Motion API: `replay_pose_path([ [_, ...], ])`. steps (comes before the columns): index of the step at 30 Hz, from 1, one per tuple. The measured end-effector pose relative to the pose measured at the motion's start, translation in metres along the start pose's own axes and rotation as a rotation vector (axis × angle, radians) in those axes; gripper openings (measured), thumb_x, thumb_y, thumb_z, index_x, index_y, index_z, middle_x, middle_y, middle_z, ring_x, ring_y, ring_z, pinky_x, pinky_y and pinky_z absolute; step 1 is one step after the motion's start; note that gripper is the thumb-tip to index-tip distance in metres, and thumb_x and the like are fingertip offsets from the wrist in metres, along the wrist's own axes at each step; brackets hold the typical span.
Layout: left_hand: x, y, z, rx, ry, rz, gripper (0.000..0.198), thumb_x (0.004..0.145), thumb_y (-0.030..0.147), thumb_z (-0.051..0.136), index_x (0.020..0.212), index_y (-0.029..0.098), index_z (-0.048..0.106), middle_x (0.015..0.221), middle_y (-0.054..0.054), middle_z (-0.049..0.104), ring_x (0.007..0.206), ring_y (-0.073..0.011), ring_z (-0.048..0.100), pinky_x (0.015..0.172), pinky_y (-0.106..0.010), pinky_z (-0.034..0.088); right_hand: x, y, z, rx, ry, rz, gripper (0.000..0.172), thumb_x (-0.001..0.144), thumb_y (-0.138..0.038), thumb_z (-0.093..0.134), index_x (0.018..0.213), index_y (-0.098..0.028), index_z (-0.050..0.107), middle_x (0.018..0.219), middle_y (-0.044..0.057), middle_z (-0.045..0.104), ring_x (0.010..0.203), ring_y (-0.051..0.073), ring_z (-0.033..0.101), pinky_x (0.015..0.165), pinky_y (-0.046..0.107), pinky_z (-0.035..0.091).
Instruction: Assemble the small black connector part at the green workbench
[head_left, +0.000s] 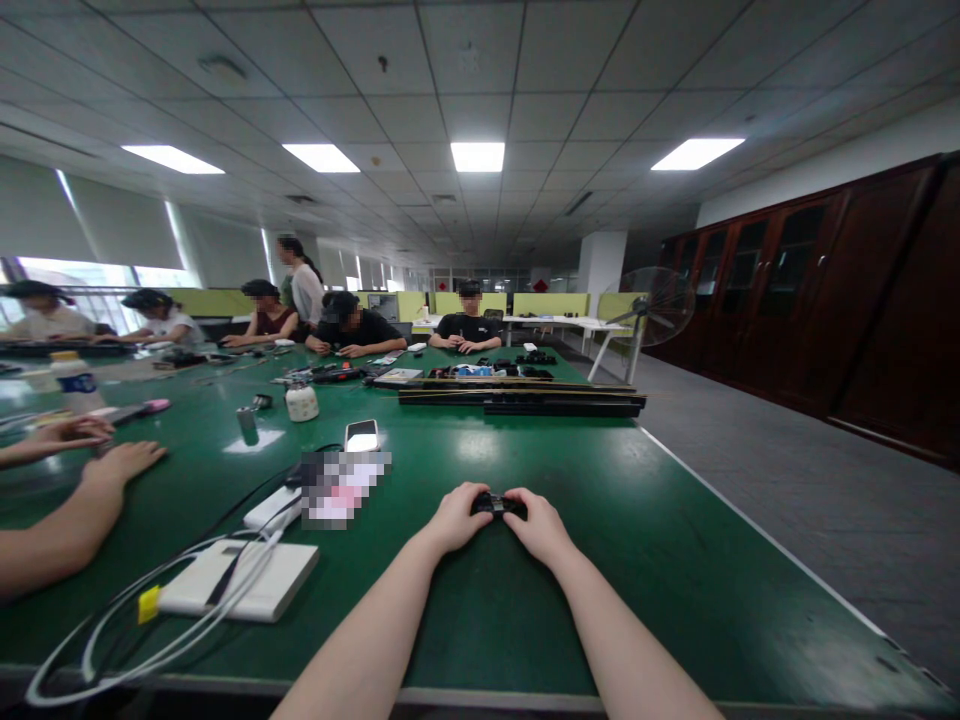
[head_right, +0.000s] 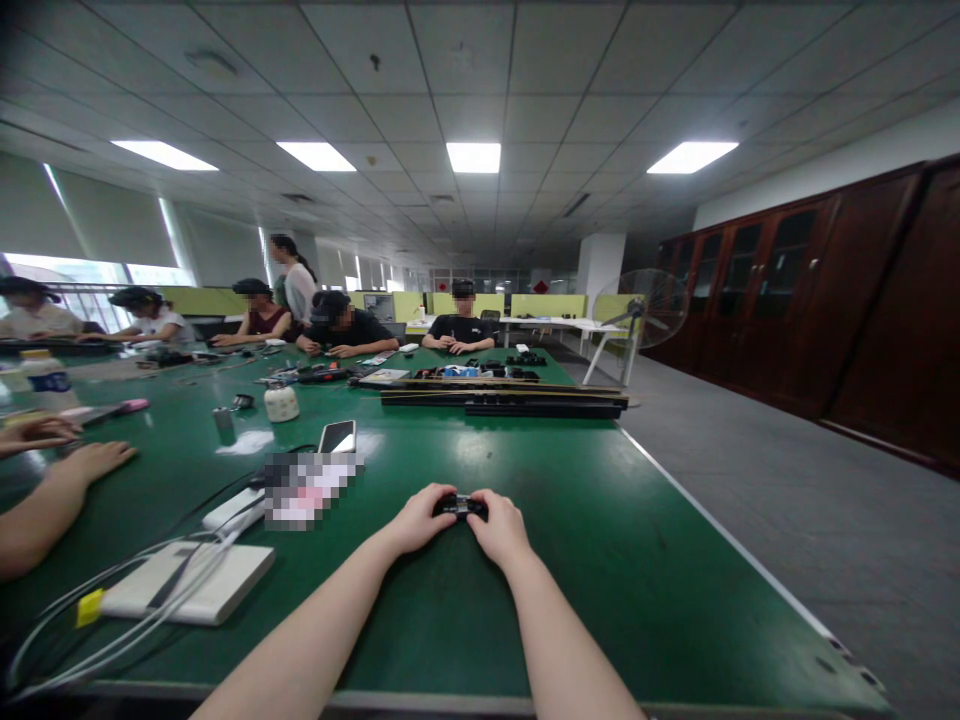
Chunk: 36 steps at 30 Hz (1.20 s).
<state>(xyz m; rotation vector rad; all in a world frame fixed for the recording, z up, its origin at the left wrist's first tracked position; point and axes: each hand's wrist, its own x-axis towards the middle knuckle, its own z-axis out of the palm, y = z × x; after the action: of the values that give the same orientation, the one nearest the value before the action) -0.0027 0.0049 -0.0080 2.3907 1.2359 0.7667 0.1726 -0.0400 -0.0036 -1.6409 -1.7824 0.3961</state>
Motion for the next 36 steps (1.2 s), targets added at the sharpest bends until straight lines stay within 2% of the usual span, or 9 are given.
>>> replay_pose_path([
  [15, -0.0005, -0.0002, 0.0000, -0.045, 0.015, 0.004, 0.040, 0.070, 0.021, 0.064, 0.109, 0.019, 0.056, 0.105, -0.006, 0.061, 0.100, -0.0209, 0.057, 0.089, -0.030, 0.044, -0.0007, -0.0015, -0.0024, 0.038, -0.003, -0.054, 0.035, 0.069, -0.027, 0.059, 0.103, -0.026, 0.060, 0.103, 0.002, 0.066, 0.098, 0.019, 0.059, 0.088, 0.033, 0.043],
  [24, -0.0001, 0.0016, -0.0010, -0.070, 0.010, -0.009, 0.041, 0.072, 0.024, 0.062, 0.113, 0.020, 0.055, 0.108, -0.005, 0.062, 0.102, -0.0216, 0.057, 0.091, -0.032, 0.044, 0.0001, -0.0008, -0.0014, 0.035, 0.011, -0.058, 0.029, 0.070, -0.030, 0.059, 0.098, -0.026, 0.063, 0.099, 0.002, 0.066, 0.096, 0.019, 0.059, 0.086, 0.033, 0.044],
  [32, -0.0009, 0.0030, -0.0017, -0.122, -0.007, -0.056, 0.052, 0.068, 0.024, 0.066, 0.118, 0.018, 0.053, 0.114, -0.008, 0.062, 0.106, -0.0228, 0.057, 0.094, -0.033, 0.043, 0.0005, -0.0002, -0.0005, 0.025, 0.006, -0.051, 0.027, 0.070, -0.029, 0.060, 0.097, -0.025, 0.063, 0.098, 0.002, 0.066, 0.094, 0.019, 0.059, 0.086, 0.033, 0.044],
  [36, -0.0014, 0.0043, -0.0025, -0.124, -0.007, -0.043, 0.046, 0.069, 0.023, 0.064, 0.114, 0.019, 0.054, 0.109, -0.007, 0.064, 0.102, -0.0222, 0.059, 0.092, -0.032, 0.045, 0.0000, -0.0010, -0.0011, 0.024, 0.008, -0.050, 0.027, 0.070, -0.029, 0.060, 0.096, -0.025, 0.063, 0.098, 0.002, 0.066, 0.094, 0.019, 0.059, 0.085, 0.032, 0.044],
])
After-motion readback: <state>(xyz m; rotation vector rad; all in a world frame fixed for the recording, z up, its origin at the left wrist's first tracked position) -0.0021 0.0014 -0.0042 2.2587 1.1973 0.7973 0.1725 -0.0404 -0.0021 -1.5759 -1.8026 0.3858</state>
